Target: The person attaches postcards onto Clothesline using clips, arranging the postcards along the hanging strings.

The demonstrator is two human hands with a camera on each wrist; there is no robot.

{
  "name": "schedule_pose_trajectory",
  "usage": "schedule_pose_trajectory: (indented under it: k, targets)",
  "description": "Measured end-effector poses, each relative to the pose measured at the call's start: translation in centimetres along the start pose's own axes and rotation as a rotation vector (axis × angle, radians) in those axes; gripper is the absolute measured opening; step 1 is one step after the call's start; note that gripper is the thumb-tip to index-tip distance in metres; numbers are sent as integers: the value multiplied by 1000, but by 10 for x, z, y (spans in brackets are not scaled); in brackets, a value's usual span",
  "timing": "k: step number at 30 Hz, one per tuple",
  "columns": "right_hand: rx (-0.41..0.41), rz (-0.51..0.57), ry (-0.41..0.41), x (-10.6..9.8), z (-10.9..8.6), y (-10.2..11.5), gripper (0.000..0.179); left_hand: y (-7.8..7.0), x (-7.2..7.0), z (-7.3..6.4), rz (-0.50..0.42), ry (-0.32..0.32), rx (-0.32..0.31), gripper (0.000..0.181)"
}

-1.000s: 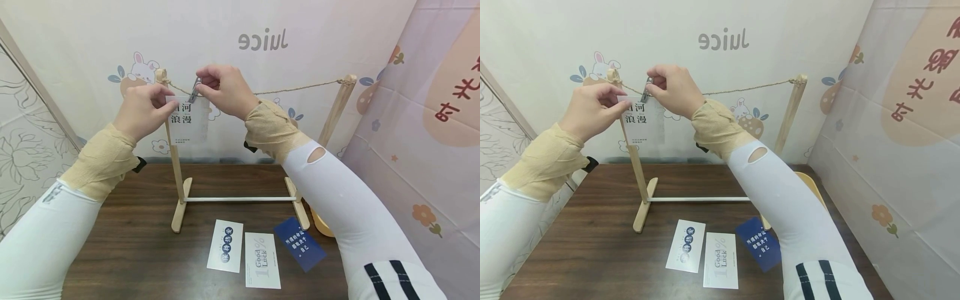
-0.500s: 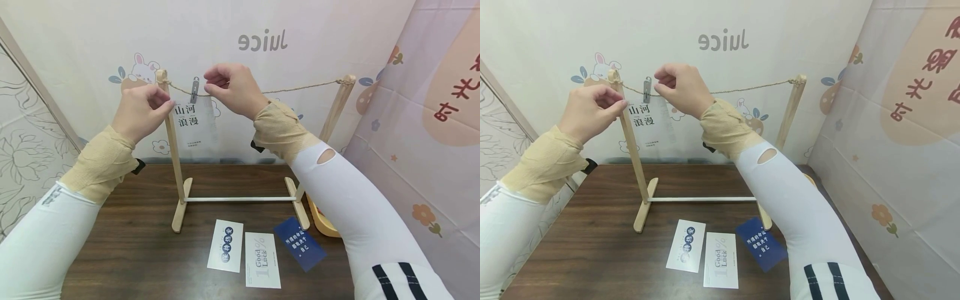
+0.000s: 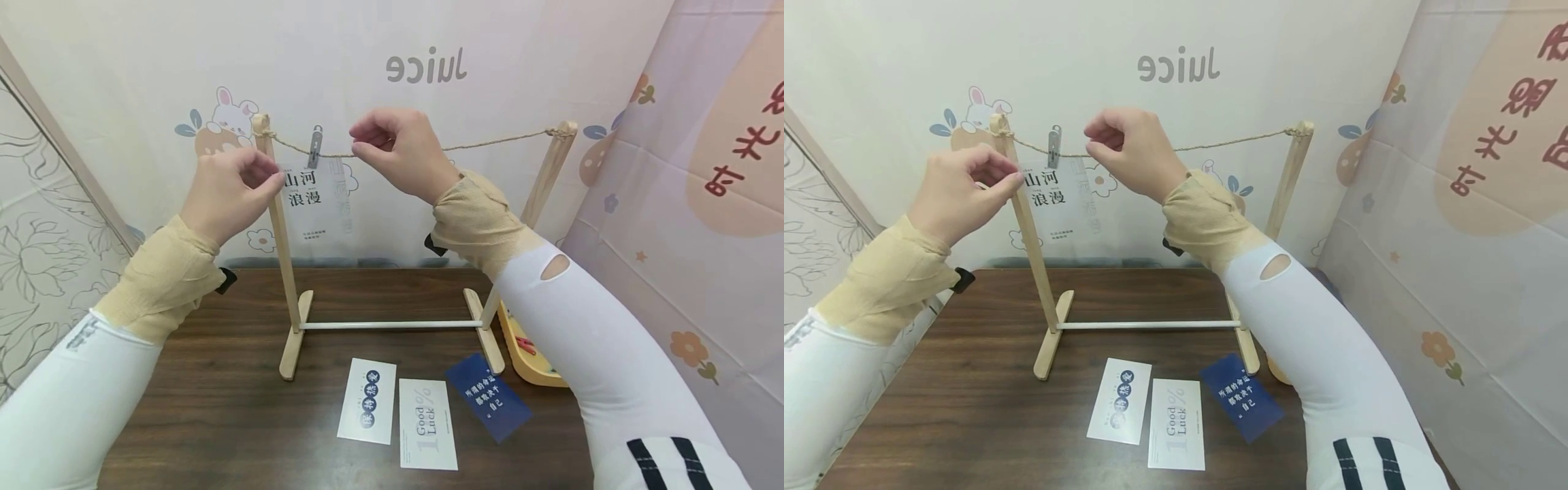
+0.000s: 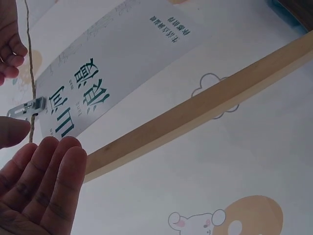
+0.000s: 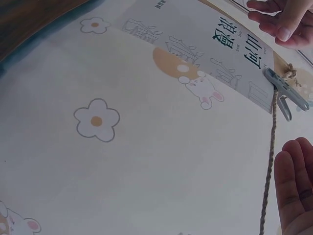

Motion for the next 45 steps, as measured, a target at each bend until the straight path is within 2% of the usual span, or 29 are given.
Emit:
schedule_pose_trajectory:
  k: [11,20,30,37,45]
  targets:
    - [15,45,-42,-13,-20,-14,15,0,13,-11,-27,-22,28,16]
    - [70,83,-52,-21,-36,-28,13,-1,25,-16,-57,0,63,13]
    - [59,17,-53,-30,-52,-46,14,3,36,-19,-97,-4,82,11]
    - [62,-51,-19,-27,-66,-56,14,5,42,-24,-115,-2,84,11]
    - [74,-20,-7,-25,-80,-64,15,12,55,-31,-115,25,90,11]
Point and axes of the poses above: each hand's wrist, its own z-axis towards the middle knuckle, its own x-axis out of the palm, y = z × x, the point moved 10 cm from there along z, towards the middle knuckle, and after that the axes turned 1 degree about -y, right-handed, at the moved point
